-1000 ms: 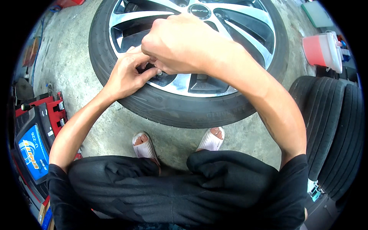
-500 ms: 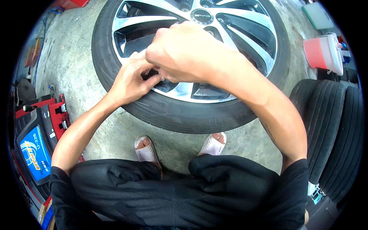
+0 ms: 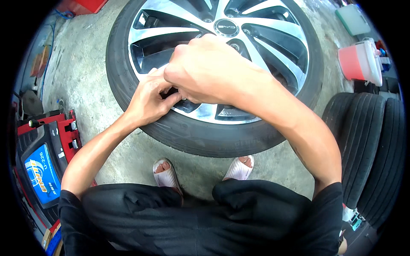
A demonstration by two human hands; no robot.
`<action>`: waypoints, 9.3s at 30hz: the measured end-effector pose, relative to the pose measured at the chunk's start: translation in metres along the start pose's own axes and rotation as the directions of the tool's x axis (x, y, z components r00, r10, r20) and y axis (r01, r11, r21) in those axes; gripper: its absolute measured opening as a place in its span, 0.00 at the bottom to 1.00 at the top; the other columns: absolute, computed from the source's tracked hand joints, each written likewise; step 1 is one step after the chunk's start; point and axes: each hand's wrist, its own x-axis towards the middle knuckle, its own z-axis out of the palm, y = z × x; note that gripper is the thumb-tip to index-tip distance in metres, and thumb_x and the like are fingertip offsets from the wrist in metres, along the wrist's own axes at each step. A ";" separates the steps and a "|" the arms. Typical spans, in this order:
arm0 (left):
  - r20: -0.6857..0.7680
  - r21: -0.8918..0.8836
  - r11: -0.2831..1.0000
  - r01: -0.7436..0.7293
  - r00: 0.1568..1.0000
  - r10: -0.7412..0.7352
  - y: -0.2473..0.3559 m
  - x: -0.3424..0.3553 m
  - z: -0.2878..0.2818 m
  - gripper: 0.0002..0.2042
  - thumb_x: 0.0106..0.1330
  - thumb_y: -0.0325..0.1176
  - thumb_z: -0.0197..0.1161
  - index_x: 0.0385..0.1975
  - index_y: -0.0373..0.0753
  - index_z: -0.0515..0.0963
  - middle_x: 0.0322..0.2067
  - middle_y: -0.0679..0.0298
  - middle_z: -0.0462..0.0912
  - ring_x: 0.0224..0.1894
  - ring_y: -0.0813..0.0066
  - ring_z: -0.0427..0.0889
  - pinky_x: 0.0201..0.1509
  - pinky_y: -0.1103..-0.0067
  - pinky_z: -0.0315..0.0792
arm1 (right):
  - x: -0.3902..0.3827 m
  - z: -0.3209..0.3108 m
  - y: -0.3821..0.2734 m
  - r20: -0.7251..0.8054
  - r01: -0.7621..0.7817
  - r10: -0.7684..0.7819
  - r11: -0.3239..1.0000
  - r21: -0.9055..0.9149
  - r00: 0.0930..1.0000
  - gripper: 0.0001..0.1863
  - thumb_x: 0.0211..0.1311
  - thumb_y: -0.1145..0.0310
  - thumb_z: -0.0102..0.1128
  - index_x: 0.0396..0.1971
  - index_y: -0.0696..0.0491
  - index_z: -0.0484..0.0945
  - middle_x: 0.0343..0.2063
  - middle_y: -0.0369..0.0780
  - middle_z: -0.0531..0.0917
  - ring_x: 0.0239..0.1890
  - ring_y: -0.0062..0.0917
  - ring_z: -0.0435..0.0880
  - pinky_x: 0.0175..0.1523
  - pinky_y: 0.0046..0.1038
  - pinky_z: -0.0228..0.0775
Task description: The person uses a small tool to manipulate a valve stem on a car wheel, then carries a tire across the room and marks the tread with a white marker.
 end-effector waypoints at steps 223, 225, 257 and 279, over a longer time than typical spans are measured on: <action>0.017 -0.254 0.959 0.127 0.992 -0.127 0.010 -0.003 -0.004 0.12 0.67 0.23 0.72 0.49 0.30 0.84 0.38 0.57 0.89 0.41 0.71 0.91 0.42 0.75 0.83 | -0.007 -0.011 0.008 -0.067 -0.063 0.090 0.940 0.334 0.994 0.11 0.52 0.77 0.72 0.37 0.57 0.89 0.32 0.46 0.89 0.39 0.40 0.92 0.45 0.38 0.84; 0.001 -0.321 0.936 0.144 0.988 -0.152 0.007 -0.003 -0.001 0.09 0.69 0.21 0.71 0.48 0.28 0.84 0.38 0.59 0.90 0.39 0.76 0.90 0.43 0.78 0.83 | -0.007 -0.011 0.013 -0.067 -0.076 0.108 0.924 0.374 0.992 0.13 0.52 0.77 0.71 0.40 0.57 0.89 0.31 0.46 0.89 0.39 0.40 0.92 0.44 0.37 0.84; 0.023 -0.431 0.886 0.170 0.984 -0.177 0.005 -0.001 -0.004 0.09 0.70 0.20 0.69 0.48 0.28 0.84 0.37 0.58 0.91 0.38 0.75 0.92 0.44 0.80 0.85 | -0.014 -0.007 0.035 0.138 -0.349 0.323 0.814 0.464 0.936 0.13 0.55 0.64 0.73 0.35 0.57 0.92 0.28 0.48 0.89 0.34 0.38 0.91 0.45 0.34 0.83; 0.048 -0.419 0.889 0.183 0.982 -0.180 0.004 0.000 -0.006 0.07 0.68 0.21 0.72 0.44 0.29 0.85 0.35 0.58 0.92 0.39 0.75 0.92 0.44 0.80 0.85 | -0.015 -0.011 0.037 0.190 -0.294 0.226 0.767 0.571 0.956 0.10 0.53 0.70 0.79 0.34 0.58 0.92 0.29 0.46 0.90 0.35 0.34 0.92 0.45 0.32 0.83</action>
